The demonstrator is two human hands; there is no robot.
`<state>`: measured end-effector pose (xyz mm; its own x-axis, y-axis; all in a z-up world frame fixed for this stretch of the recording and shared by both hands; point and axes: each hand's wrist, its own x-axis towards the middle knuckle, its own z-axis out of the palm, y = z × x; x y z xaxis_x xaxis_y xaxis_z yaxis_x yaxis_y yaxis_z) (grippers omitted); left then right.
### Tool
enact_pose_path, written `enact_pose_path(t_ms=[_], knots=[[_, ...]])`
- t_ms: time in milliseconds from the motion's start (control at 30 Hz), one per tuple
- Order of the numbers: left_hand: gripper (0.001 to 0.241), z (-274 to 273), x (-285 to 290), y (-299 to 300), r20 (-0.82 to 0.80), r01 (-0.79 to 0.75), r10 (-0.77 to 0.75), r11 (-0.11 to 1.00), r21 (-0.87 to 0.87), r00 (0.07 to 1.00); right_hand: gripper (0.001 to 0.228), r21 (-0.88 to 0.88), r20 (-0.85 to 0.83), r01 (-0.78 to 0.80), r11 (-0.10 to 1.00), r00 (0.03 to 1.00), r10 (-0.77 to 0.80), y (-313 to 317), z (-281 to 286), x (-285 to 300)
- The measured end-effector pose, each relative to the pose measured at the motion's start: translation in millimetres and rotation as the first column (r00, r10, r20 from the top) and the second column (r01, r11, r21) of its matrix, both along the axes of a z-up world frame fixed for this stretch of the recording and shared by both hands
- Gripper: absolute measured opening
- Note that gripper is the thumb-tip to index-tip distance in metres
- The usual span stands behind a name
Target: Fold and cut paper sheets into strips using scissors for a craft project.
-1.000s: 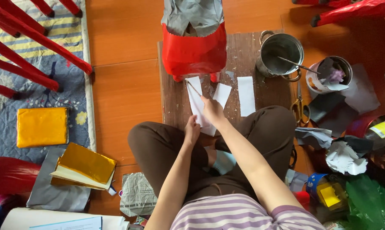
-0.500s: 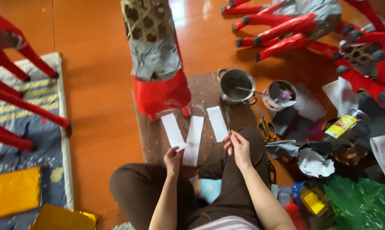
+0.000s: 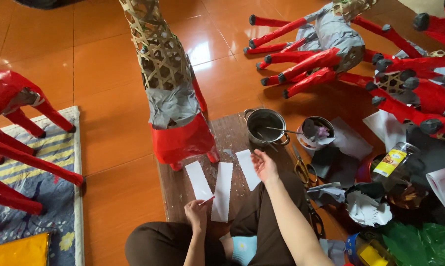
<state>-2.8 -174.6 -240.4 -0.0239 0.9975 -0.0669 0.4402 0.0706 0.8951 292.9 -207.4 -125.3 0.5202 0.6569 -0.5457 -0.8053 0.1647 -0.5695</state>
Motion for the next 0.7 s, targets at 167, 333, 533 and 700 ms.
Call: enact_pose_path(t_ms=[167, 333, 533, 700], knots=[[0.02, 55.4, 6.7, -15.4, -0.088, 0.095, -0.079, 0.976, 0.195, 0.993, 0.029, -0.048, 0.217, -0.429, 0.902, 0.877, 0.428, -37.7, 12.8, -58.8], [0.017, 115.7, 6.9, -19.6, -0.004, 0.135, -0.14, 0.94, 0.313, 0.99, 0.045, -0.233, 0.207, -0.634, 0.737, 0.708, 0.675, -47.2, -3.9, -97.2], [0.016, 199.4, 7.2, -49.9, 0.3, 0.157, -0.251, 0.939, 0.306, 0.92, 0.055, -0.252, 0.15, -0.612, 0.75, 0.741, 0.655, -35.0, -19.5, -105.3], [0.014, 211.6, 2.8, -60.4, 0.406, 0.178, -0.268, 0.953, 0.245, 0.874, 0.017, -0.02, 0.128, -0.495, 0.869, 0.86, 0.493, -33.5, -36.4, -96.5]])
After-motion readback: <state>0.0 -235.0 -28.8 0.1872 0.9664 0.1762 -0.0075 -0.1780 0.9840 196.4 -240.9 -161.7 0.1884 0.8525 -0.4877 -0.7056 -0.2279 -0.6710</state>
